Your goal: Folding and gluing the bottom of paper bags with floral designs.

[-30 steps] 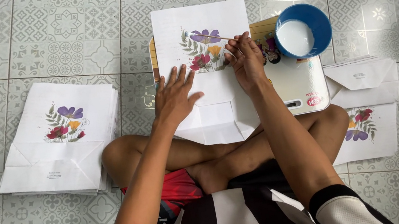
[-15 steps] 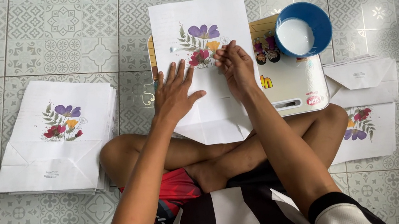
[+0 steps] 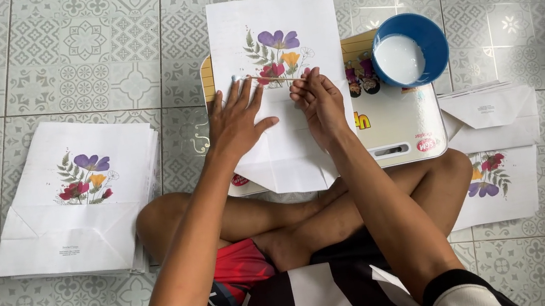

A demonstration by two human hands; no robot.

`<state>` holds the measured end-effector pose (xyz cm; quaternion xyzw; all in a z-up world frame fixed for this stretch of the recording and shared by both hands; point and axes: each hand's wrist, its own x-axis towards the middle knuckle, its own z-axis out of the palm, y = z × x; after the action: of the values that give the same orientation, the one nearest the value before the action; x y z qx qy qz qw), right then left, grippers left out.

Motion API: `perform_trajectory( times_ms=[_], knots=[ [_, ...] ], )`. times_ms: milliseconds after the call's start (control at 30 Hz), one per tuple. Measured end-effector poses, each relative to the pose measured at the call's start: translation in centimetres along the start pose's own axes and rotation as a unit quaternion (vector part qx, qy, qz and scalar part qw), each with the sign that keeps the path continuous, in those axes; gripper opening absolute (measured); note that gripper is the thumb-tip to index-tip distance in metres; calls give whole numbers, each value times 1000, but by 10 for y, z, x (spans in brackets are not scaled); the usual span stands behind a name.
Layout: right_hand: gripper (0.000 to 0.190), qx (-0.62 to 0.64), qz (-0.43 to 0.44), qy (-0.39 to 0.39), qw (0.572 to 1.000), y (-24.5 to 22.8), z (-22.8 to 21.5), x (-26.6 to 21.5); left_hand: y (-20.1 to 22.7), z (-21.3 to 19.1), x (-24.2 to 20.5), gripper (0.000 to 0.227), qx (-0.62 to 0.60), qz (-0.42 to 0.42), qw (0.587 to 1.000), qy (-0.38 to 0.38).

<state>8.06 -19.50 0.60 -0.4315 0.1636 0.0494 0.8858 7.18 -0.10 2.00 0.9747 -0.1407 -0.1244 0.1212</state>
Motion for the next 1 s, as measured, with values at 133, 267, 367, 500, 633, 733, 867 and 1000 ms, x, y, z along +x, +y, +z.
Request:
perform_trajectory(
  times_ms=[133,267,367,500,633,733,867,1000],
  knots=[
    [32,-12,-8,-6,1000,4,-3,9,-7,2,12,76,7,4,1000,16],
    [31,5,-18,-3,1000,-5,0,6,-12,6,22,73,6,17,998,62],
    [32,5,-37,11,999,-15,-4,-6,-20,23,29,56,26,67,982,173],
    [33,-19,-56,42,997,-32,-29,-30,-16,30,30,27,32,152,953,259],
    [31,-33,-60,81,994,-44,-73,-58,1,-6,0,57,-28,128,988,76],
    [29,-92,-67,101,988,-56,-94,-81,6,-19,-9,99,-26,88,994,-61],
    [27,-174,-118,126,970,-64,-116,-100,5,-15,-3,110,-7,85,993,-75],
    [26,-235,-146,121,953,-67,-114,-114,-1,-13,9,107,-23,58,997,-54]
  ],
)
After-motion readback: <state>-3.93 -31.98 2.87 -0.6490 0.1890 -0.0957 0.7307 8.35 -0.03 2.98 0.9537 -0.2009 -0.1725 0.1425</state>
